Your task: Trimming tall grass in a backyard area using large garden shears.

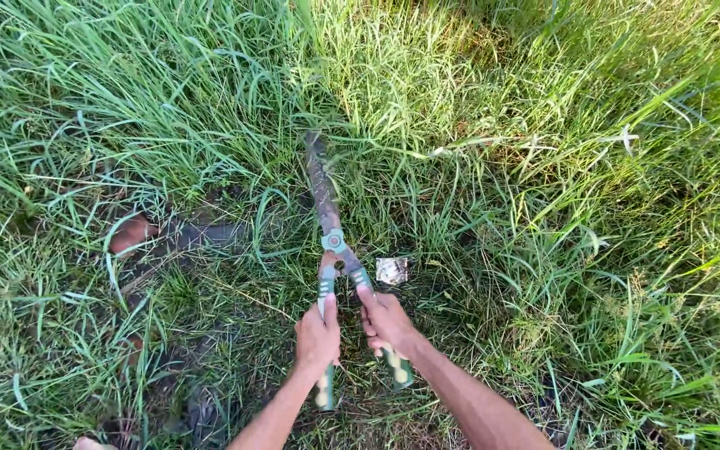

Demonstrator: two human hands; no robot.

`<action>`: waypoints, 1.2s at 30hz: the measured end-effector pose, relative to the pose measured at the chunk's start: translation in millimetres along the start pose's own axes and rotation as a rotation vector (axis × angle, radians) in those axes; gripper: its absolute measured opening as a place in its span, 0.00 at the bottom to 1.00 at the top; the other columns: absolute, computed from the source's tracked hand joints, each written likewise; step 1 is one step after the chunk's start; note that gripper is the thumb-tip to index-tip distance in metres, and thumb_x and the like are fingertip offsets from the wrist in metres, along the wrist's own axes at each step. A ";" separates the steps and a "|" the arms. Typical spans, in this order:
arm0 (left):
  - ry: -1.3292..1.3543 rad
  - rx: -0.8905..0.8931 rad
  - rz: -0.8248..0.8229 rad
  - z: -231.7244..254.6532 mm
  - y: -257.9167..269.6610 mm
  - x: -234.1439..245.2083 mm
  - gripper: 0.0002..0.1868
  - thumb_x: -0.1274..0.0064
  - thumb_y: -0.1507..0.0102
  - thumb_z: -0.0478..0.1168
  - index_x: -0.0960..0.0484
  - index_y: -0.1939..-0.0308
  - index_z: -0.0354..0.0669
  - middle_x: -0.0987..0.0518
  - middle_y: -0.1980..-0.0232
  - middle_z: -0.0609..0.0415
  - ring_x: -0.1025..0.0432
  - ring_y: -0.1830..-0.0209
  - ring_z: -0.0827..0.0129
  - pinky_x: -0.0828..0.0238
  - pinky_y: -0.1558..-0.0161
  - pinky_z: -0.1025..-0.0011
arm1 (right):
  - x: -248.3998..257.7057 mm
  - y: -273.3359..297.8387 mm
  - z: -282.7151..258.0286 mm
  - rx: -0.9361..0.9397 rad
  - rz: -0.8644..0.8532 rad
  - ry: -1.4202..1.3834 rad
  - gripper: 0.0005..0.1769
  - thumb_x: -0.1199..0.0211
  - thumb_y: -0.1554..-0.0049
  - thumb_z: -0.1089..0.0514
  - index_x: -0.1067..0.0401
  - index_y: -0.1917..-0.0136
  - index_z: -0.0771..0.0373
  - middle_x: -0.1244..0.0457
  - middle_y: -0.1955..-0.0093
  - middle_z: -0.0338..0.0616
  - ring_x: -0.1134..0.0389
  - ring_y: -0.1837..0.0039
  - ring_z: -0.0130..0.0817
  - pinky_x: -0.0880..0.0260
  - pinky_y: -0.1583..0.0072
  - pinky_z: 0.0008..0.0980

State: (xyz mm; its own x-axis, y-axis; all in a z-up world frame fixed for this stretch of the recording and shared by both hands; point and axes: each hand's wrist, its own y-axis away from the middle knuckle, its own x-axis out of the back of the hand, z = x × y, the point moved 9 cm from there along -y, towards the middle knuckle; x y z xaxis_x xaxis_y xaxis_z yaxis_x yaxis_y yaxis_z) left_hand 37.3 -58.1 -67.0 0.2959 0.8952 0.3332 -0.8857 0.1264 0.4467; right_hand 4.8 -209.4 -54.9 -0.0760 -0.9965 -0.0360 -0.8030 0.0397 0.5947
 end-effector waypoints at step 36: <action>-0.069 0.177 -0.054 -42.6 -41.7 -49.0 0.30 0.69 0.27 0.62 0.30 0.67 0.41 0.27 0.82 0.50 0.30 0.92 0.62 0.30 0.90 0.65 | 9.0 -0.9 26.6 -0.262 0.221 -0.169 0.31 0.56 0.29 0.37 0.42 0.66 0.57 0.47 0.75 0.37 0.51 0.78 0.28 0.46 0.79 0.31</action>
State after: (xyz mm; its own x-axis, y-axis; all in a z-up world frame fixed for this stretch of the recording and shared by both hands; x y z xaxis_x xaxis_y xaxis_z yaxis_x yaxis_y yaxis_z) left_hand 44.5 -89.1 -137.3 0.3703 0.8572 0.3580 -0.7931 0.0910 0.6023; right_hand -10.9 -216.5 -77.2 -0.3449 -0.9386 -0.0027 -0.5794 0.2106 0.7874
